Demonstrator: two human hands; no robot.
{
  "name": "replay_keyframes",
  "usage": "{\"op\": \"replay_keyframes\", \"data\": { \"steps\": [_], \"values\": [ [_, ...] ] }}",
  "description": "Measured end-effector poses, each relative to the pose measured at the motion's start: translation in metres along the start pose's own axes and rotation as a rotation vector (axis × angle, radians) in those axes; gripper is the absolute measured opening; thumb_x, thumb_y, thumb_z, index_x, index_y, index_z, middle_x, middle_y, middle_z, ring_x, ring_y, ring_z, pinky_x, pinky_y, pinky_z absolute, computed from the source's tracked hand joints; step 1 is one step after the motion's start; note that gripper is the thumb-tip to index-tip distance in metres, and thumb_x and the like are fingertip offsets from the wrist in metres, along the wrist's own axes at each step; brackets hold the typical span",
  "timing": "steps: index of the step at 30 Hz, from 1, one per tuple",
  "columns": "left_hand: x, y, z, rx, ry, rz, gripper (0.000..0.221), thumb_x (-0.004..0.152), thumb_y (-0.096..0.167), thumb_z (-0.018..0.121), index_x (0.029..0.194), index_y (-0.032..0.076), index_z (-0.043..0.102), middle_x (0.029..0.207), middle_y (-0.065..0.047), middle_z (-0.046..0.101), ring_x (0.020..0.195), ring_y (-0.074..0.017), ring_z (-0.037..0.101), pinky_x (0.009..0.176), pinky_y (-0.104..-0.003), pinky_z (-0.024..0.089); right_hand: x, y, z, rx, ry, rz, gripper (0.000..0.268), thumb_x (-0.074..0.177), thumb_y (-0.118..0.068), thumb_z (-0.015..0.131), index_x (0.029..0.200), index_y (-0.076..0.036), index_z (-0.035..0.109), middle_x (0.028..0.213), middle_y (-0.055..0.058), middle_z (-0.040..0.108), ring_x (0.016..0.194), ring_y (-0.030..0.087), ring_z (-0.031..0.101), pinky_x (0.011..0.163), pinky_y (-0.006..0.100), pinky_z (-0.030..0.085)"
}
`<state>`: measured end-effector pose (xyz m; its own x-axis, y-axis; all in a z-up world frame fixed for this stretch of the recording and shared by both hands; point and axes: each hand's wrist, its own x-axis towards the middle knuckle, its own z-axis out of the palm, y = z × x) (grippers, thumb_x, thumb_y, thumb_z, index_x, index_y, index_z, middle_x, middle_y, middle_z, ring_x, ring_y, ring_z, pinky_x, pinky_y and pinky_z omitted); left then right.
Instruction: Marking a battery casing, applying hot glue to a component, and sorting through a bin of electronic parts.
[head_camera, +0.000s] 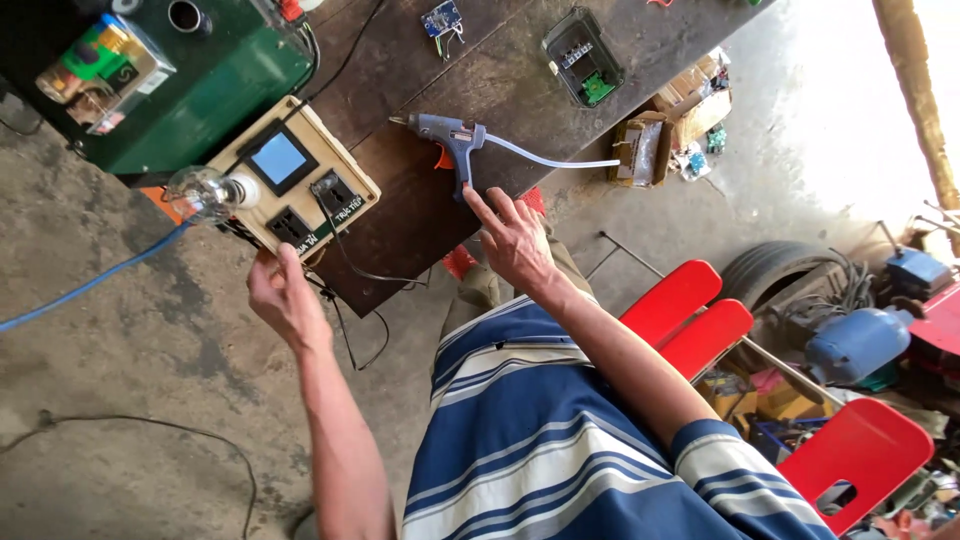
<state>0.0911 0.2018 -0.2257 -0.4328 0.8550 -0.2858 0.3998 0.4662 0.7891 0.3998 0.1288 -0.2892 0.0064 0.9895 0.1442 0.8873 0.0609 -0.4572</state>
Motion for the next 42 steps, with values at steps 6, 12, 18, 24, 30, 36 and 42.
{"op": "replay_keyframes", "data": {
  "steps": [6,12,18,24,30,36,42],
  "values": [
    [-0.062,0.01,0.016,-0.046,0.234,0.103,0.031,0.1,0.026,0.073,0.123,0.005,0.067,0.112,-0.013,0.061,0.101,-0.0241,0.062,0.091,-0.041,0.049,0.004,-0.003,-0.001,-0.076,-0.038,0.027,0.086,0.079,-0.012,0.077,0.158,-0.029,0.045,0.13,0.014,0.057,0.09,0.033,0.064,0.087,0.045,0.055],
    [-0.13,-0.019,0.047,0.059,0.16,0.489,0.02,0.094,0.013,0.073,0.114,0.008,0.073,0.083,-0.001,0.055,0.066,-0.0105,0.046,0.068,-0.026,0.041,0.007,-0.008,-0.002,-0.052,0.011,0.022,0.089,0.075,-0.004,0.072,0.157,-0.027,0.047,0.127,0.016,0.057,0.086,0.033,0.063,0.087,0.045,0.055],
    [-0.131,0.013,0.085,-0.045,-0.111,0.637,0.02,0.095,0.011,0.07,0.115,0.007,0.071,0.104,-0.004,0.06,0.073,-0.01,0.055,0.06,-0.021,0.049,0.008,-0.013,-0.003,-0.12,0.071,-0.014,0.085,0.074,-0.005,0.066,0.155,-0.023,0.05,0.125,0.017,0.057,0.081,0.031,0.061,0.086,0.043,0.054],
    [-0.097,0.044,0.132,-0.129,-0.339,0.362,0.034,0.092,0.01,0.069,0.123,-0.002,0.065,0.103,-0.019,0.065,0.08,-0.0241,0.07,0.067,-0.031,0.06,0.014,-0.017,-0.015,-0.08,0.024,-0.017,0.09,0.069,-0.005,0.065,0.156,-0.02,0.048,0.125,0.019,0.056,0.081,0.034,0.062,0.087,0.045,0.053],
    [-0.081,0.052,0.177,0.217,-0.368,0.371,0.06,0.076,0.018,0.082,0.127,-0.003,0.058,0.108,-0.019,0.062,0.086,-0.0367,0.073,0.066,-0.042,0.066,0.005,0.0,-0.036,0.42,-0.062,0.132,0.083,0.076,-0.001,0.062,0.156,-0.018,0.045,0.137,0.019,0.057,0.106,0.046,0.067,0.092,0.055,0.055],
    [-0.076,0.044,0.193,0.233,-0.163,0.519,0.03,0.08,0.024,0.078,0.097,0.007,0.06,0.084,-0.01,0.063,0.069,-0.0337,0.071,0.056,-0.042,0.057,-0.021,0.009,-0.058,0.653,-0.085,0.269,0.078,0.081,-0.002,0.066,0.156,-0.018,0.048,0.133,0.018,0.065,0.114,0.038,0.069,0.097,0.05,0.055],
    [-0.09,0.031,0.185,-0.053,-0.058,0.629,0.022,0.082,0.017,0.082,0.092,0.006,0.065,0.071,-0.003,0.058,0.054,-0.0178,0.065,0.053,-0.027,0.055,-0.061,0.043,-0.057,0.672,-0.035,0.425,0.069,0.084,0.0,0.068,0.151,-0.005,0.051,0.121,0.028,0.068,0.106,0.045,0.07,0.091,0.057,0.056]
  ]
}}
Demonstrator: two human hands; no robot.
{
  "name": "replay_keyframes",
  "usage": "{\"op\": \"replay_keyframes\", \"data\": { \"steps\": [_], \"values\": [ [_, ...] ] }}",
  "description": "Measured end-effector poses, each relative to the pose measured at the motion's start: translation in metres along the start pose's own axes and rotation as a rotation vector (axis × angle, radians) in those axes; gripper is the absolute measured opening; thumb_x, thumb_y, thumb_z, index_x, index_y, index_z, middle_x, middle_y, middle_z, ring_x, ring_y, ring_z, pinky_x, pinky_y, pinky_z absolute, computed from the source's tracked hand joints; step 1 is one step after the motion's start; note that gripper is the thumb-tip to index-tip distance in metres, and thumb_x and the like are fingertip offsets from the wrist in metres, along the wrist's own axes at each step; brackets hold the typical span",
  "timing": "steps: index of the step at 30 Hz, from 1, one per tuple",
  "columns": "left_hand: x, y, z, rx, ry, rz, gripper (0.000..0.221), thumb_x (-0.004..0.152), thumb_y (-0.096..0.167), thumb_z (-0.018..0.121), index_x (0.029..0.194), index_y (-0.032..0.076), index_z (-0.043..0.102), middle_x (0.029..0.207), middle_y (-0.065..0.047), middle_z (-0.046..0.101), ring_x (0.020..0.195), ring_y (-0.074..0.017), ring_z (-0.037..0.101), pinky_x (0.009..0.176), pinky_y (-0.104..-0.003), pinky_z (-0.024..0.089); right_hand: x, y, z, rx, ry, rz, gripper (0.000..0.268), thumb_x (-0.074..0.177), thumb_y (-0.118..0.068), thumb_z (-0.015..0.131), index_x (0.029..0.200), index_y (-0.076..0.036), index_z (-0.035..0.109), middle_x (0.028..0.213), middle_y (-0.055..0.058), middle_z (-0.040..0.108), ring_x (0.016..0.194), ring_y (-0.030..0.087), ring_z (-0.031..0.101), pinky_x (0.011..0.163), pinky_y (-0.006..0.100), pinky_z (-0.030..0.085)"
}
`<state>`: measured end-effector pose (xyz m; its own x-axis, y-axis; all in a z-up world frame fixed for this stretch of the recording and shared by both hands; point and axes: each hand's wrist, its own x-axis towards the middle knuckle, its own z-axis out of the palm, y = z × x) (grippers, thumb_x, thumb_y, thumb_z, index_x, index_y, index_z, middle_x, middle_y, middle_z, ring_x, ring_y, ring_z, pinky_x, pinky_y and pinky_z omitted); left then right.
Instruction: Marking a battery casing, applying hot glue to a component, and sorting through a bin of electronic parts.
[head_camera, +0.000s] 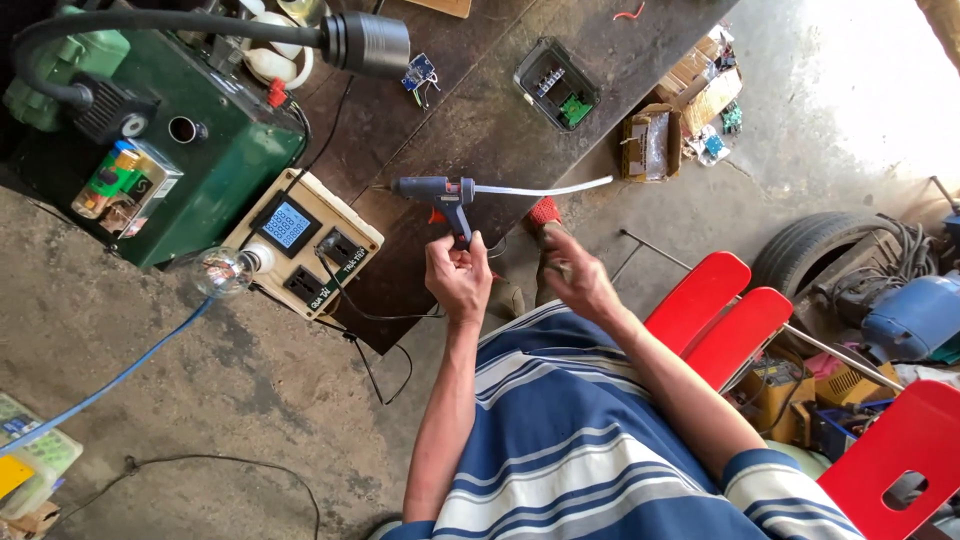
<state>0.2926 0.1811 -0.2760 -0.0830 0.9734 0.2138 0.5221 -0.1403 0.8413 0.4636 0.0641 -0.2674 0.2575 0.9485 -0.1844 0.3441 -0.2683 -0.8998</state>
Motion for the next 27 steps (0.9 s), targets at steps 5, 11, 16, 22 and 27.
{"op": "replay_keyframes", "data": {
  "steps": [5,11,16,22,27],
  "values": [
    [-0.002,-0.001,0.002,0.01,0.041,-0.003,0.025,0.078,0.02,0.087,0.088,0.007,0.068,0.064,-0.001,0.055,0.051,-0.0178,0.063,0.052,-0.026,0.053,-0.022,0.044,-0.018,-0.157,0.057,0.243,0.063,0.084,-0.011,0.073,0.145,-0.01,0.055,0.11,0.024,0.073,0.095,0.041,0.073,0.084,0.051,0.059],
    [0.028,0.012,0.0,-0.021,0.117,-0.163,0.025,0.076,0.021,0.087,0.083,0.006,0.069,0.058,-0.007,0.057,0.052,-0.0219,0.065,0.053,-0.029,0.052,-0.051,0.105,-0.022,-0.177,0.054,0.344,0.047,0.083,-0.015,0.075,0.13,-0.013,0.068,0.101,0.02,0.077,0.089,0.036,0.076,0.08,0.045,0.062],
    [0.067,0.063,0.001,-0.255,0.146,-0.473,0.027,0.081,0.019,0.082,0.08,0.0,0.064,0.049,-0.01,0.057,0.041,-0.0144,0.061,0.047,-0.027,0.05,-0.052,0.106,-0.03,-0.203,0.078,0.334,0.04,0.083,-0.017,0.076,0.122,-0.016,0.072,0.099,0.016,0.078,0.085,0.034,0.077,0.076,0.043,0.062],
    [0.082,0.094,0.038,-0.253,0.097,-0.649,0.036,0.079,0.026,0.083,0.074,-0.003,0.061,0.043,-0.01,0.056,0.034,-0.0124,0.057,0.04,-0.026,0.047,-0.046,0.091,-0.046,-0.192,0.097,0.276,0.033,0.085,-0.018,0.075,0.118,-0.018,0.074,0.094,0.013,0.077,0.079,0.033,0.076,0.071,0.043,0.062],
    [0.072,0.084,0.083,-0.163,-0.036,-0.722,0.043,0.078,0.031,0.086,0.075,-0.004,0.061,0.052,-0.012,0.062,0.037,-0.013,0.062,0.04,-0.025,0.05,-0.034,0.095,-0.072,-0.177,0.089,0.277,0.03,0.086,-0.02,0.074,0.116,-0.017,0.076,0.091,0.013,0.077,0.076,0.032,0.076,0.068,0.043,0.061]
  ]
}}
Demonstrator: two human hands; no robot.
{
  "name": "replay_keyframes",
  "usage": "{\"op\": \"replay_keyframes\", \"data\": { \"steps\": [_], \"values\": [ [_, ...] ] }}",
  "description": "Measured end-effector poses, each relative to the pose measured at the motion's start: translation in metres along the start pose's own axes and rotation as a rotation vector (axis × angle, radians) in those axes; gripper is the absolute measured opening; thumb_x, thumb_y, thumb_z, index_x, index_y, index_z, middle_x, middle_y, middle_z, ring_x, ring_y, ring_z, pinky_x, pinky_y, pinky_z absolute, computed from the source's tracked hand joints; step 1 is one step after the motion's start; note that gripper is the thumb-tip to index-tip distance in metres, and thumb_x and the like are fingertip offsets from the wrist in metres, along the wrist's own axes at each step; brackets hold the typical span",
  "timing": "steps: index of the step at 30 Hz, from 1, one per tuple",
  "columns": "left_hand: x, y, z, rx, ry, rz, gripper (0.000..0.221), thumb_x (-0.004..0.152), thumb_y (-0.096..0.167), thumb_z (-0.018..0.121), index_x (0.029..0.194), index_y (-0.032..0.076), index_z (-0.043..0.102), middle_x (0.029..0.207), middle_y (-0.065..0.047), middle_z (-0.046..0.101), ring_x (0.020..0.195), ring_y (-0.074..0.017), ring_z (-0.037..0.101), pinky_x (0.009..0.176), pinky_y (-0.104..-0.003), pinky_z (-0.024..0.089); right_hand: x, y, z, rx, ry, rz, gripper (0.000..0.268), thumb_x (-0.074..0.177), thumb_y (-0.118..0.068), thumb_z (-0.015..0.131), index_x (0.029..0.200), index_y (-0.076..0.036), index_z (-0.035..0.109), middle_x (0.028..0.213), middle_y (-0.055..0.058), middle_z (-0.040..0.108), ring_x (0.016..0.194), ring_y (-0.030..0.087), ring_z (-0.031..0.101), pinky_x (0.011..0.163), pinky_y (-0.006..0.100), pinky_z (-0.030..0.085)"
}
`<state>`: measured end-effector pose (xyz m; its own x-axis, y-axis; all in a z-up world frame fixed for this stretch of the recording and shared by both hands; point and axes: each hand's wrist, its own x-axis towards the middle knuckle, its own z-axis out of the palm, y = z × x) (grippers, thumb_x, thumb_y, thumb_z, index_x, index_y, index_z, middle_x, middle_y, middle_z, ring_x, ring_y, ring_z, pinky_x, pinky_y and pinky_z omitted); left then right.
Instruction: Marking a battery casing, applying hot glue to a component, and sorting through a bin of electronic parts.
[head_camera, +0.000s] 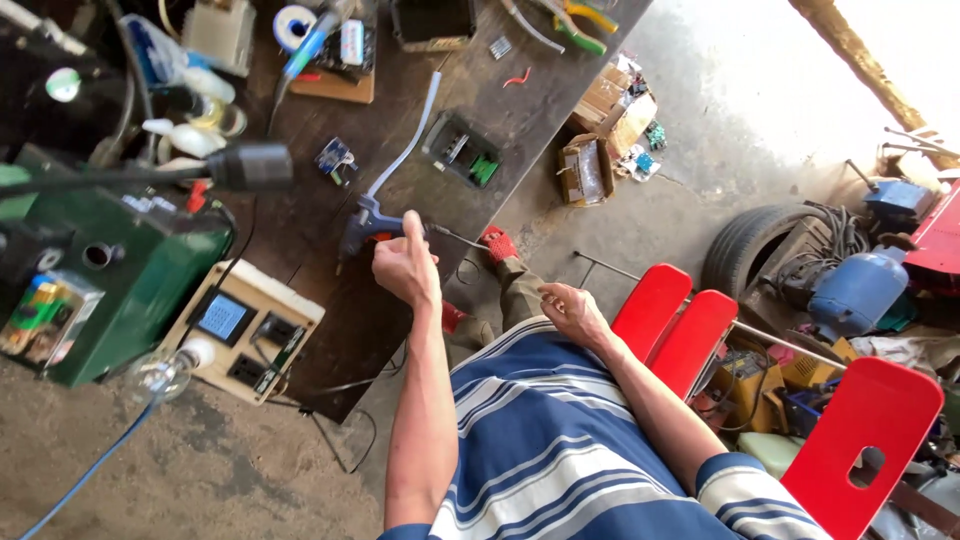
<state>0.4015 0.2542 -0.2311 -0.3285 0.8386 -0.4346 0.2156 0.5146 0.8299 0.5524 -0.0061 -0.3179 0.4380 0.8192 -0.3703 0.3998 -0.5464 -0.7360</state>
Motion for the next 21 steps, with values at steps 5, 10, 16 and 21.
{"op": "replay_keyframes", "data": {
  "steps": [5,10,16,21],
  "values": [
    [-0.023,0.007,0.007,0.159,-0.005,0.086,0.035,0.088,0.037,0.08,0.085,0.005,0.068,0.07,-0.012,0.071,0.064,-0.0213,0.074,0.061,-0.033,0.058,0.038,-0.013,-0.042,0.055,0.096,-0.028,0.023,0.088,-0.012,0.072,0.11,-0.013,0.078,0.088,0.014,0.077,0.078,0.034,0.075,0.07,0.043,0.061],
    [-0.061,-0.054,-0.037,0.139,-0.104,0.231,0.017,0.096,0.02,0.078,0.095,0.005,0.07,0.073,-0.011,0.07,0.068,-0.0171,0.072,0.064,-0.028,0.058,0.121,-0.036,-0.085,0.047,0.227,-0.104,0.017,0.09,-0.011,0.074,0.106,-0.011,0.078,0.085,0.014,0.076,0.078,0.033,0.075,0.07,0.043,0.06],
    [-0.121,-0.105,-0.095,0.335,-0.005,-0.07,0.021,0.097,0.022,0.07,0.1,0.001,0.071,0.077,-0.01,0.072,0.068,-0.0163,0.066,0.065,-0.03,0.056,0.239,-0.095,-0.129,-0.078,0.387,-0.477,0.011,0.094,0.001,0.066,0.1,-0.002,0.074,0.091,0.011,0.075,0.076,0.019,0.069,0.064,0.031,0.055],
    [-0.158,-0.18,-0.132,0.221,0.239,-0.53,0.027,0.092,0.021,0.071,0.1,-0.005,0.071,0.068,-0.018,0.07,0.059,-0.0198,0.062,0.063,-0.032,0.053,0.315,-0.121,-0.138,-0.171,0.33,-0.536,0.018,0.096,-0.01,0.07,0.112,-0.005,0.076,0.099,0.014,0.071,0.072,0.024,0.07,0.066,0.036,0.056]
  ]
}}
